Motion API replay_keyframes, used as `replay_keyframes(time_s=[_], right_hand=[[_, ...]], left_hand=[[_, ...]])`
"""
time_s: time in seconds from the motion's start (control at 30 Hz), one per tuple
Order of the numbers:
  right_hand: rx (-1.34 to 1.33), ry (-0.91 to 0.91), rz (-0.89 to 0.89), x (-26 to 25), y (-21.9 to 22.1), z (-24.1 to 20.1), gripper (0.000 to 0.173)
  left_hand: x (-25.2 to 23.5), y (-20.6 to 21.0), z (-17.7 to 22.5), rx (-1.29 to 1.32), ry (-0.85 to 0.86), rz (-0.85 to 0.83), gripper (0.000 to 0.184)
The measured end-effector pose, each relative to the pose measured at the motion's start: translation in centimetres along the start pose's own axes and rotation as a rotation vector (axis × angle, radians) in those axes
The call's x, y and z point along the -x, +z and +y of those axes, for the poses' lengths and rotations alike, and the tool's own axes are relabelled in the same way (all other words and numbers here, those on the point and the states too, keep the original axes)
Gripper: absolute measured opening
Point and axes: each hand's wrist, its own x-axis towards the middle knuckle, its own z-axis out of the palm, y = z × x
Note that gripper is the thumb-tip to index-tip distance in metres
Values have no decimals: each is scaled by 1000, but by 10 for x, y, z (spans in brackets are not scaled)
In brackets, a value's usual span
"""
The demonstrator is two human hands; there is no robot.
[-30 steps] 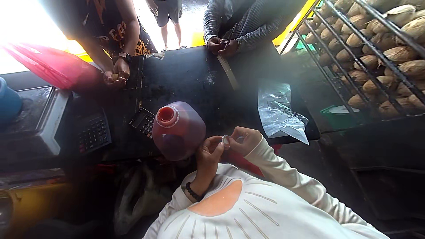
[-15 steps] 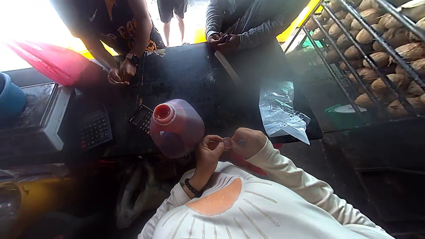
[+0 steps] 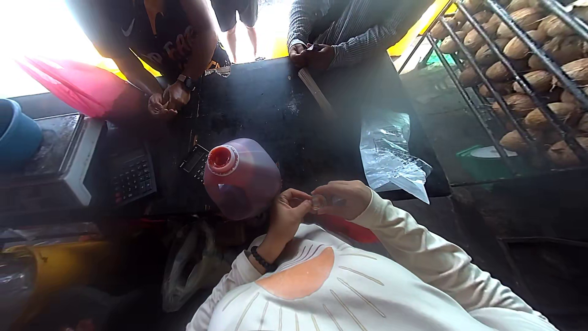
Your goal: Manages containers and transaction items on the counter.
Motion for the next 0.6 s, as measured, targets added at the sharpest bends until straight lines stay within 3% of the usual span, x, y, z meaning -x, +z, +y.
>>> replay_keyframes(time_s=[0.23, 0.43, 0.53, 0.6], right_hand=[[70, -133, 14, -5, 0, 3, 23], [145, -167, 95, -7, 10, 12, 17], [170, -18, 134, -13, 13, 21, 16], [208, 148, 105, -23, 18, 37, 18]], left_hand=[[0, -2, 1, 38, -33, -36, 9], [-3, -6, 3, 105, -141, -79, 24], [-4, -7, 8, 56, -195, -82, 34], [3, -15, 14, -114, -153, -155, 44]])
